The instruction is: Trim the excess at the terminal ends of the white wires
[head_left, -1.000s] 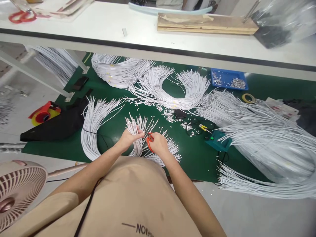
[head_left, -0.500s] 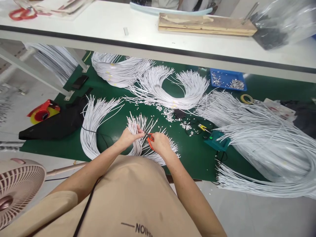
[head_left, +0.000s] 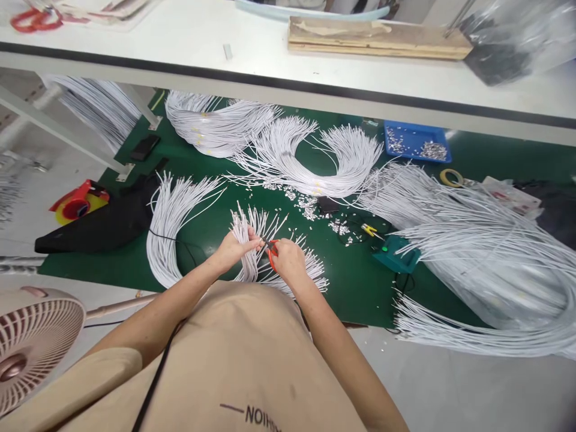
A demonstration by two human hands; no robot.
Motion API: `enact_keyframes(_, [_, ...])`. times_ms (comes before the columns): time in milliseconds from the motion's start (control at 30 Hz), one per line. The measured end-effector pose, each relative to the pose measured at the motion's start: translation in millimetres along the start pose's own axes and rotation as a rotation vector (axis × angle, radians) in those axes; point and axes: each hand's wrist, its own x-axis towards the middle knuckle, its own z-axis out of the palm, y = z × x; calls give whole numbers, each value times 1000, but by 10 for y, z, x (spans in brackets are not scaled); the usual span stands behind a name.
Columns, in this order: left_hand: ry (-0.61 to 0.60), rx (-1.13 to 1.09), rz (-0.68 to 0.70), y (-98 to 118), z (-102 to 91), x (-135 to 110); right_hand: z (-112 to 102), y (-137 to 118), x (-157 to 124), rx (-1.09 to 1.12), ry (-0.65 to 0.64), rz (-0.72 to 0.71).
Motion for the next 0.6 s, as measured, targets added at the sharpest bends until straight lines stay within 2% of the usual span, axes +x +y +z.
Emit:
enact_keyframes(67, [53, 61, 1, -11, -13, 4, 19, 44, 27, 179, -18, 57])
enact_keyframes(167, [130, 150, -11, -37, -31, 11, 8, 49, 92, 671, -36, 169])
enact_keyframes(233, [142, 172, -14, -54, -38, 17, -20, -1, 140, 1009, -15, 221])
enact_keyframes(300, [139, 186, -14, -67, -40, 23, -50, -73, 177, 1206, -4, 252])
enact_keyframes(600, [113, 245, -5, -70, -54, 31, -84, -193, 160, 1370, 8, 367])
